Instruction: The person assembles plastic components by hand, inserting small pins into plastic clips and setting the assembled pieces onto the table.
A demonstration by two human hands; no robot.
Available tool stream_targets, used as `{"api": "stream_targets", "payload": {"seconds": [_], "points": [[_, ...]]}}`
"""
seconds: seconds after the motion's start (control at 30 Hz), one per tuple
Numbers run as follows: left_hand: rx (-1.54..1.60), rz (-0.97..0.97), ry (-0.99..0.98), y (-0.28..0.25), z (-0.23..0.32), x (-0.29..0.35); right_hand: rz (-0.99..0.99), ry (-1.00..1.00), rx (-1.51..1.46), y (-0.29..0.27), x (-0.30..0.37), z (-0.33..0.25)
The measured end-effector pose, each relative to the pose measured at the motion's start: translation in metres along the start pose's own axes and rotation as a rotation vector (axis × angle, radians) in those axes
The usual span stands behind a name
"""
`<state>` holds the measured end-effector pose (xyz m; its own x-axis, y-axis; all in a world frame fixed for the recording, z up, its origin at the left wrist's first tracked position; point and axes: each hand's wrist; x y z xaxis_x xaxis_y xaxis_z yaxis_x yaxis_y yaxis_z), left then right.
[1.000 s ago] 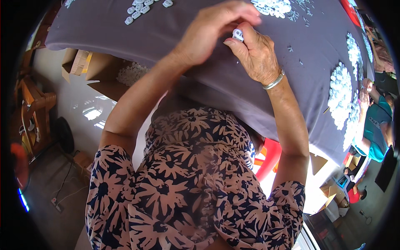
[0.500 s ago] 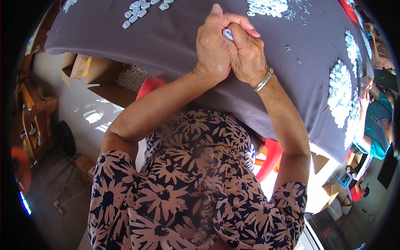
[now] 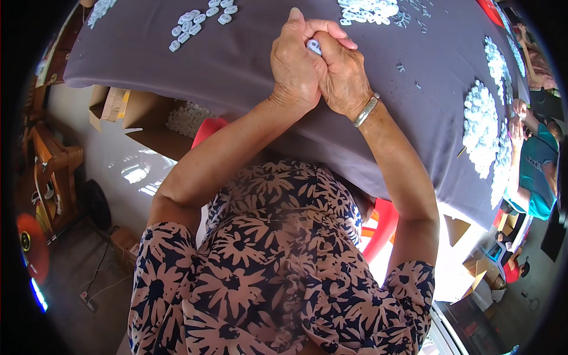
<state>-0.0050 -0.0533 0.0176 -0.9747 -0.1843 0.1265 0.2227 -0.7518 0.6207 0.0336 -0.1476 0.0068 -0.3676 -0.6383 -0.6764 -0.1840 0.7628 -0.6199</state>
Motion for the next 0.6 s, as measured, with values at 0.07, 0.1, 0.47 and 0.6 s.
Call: {"api": "stream_targets", "payload": {"seconds": [0.07,0.1,0.47,0.6], "points": [[0.014,-0.010,-0.004,-0.002,-0.002,-0.002,-0.009,0.003,-0.001,0.000,0.001,0.001],[0.029,-0.018,-0.008,-0.003,-0.002,-0.003,-0.020,0.007,-0.003,-0.001,0.002,0.001],[0.090,-0.048,-0.043,-0.005,-0.004,-0.005,-0.063,0.043,-0.014,-0.004,0.002,0.000],[0.185,-0.039,-0.010,0.005,-0.006,-0.003,-0.033,0.024,-0.017,-0.003,0.001,0.000]]}}
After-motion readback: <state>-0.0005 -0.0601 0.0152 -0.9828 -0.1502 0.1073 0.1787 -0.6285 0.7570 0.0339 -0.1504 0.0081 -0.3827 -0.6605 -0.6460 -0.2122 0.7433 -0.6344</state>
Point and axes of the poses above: each hand's wrist, its own x-axis away from the middle knuckle, its own y-axis out of the palm, z = x × y, and after that the axes turned 13 degrees about -y, right-handed
